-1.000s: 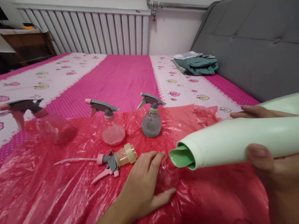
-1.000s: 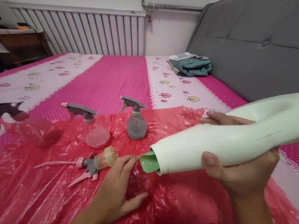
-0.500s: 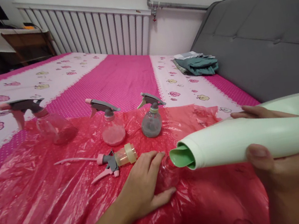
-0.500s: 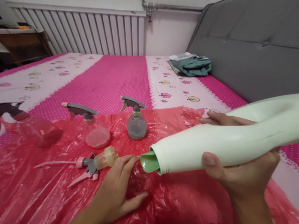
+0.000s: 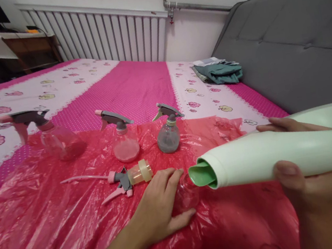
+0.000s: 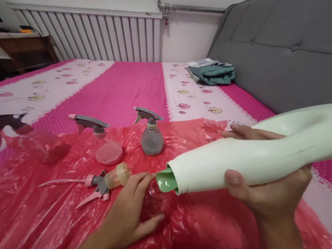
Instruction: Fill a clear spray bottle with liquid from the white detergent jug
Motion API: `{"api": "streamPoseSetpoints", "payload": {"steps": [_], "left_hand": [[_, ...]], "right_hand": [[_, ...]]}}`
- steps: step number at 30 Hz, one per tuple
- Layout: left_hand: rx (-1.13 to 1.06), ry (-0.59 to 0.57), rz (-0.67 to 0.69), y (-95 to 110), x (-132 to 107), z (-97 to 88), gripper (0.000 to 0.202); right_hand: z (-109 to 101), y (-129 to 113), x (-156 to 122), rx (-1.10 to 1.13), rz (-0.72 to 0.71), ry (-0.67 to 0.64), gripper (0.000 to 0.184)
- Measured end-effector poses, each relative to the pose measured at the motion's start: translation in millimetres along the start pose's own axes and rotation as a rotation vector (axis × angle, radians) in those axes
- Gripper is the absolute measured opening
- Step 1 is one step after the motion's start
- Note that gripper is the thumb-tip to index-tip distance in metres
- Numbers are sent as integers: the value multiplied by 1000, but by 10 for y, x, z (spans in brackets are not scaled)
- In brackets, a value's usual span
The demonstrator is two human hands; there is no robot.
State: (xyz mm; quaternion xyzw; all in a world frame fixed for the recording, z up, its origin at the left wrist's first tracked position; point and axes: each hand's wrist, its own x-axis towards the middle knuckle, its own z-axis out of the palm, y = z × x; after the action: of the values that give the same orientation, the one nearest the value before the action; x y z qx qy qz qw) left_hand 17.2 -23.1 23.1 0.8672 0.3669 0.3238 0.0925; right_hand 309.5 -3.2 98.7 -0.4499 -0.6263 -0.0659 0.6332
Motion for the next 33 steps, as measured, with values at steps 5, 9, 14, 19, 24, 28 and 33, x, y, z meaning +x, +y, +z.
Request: {"api": "streamPoseSetpoints", "payload": {"steps": [5, 9, 14, 19, 24, 28, 33], "left_hand": [[-2, 0, -1, -6, 2, 4, 71], [-13, 2, -2, -10, -1, 4, 72], [-25, 3, -9, -8, -1, 4, 73], [-8, -6, -6, -5, 2, 3, 73], [-10, -8, -7, -3, 3, -2, 73], [-9, -8, -15, -1, 1, -4, 76], [-20, -5, -7, -5, 3, 1, 76]], "right_hand": [[-7, -3, 11, -21, -16, 2, 64], [1, -3, 8, 20, -4, 4, 66], [3, -3, 4, 2, 6, 3, 67], [-4, -5, 10, -5, -18, 6, 68], [3, -3, 15, 23, -26, 9, 65], [8, -8, 22, -11, -39, 9, 65], [5, -6, 16, -13, -36, 6, 66]]}}
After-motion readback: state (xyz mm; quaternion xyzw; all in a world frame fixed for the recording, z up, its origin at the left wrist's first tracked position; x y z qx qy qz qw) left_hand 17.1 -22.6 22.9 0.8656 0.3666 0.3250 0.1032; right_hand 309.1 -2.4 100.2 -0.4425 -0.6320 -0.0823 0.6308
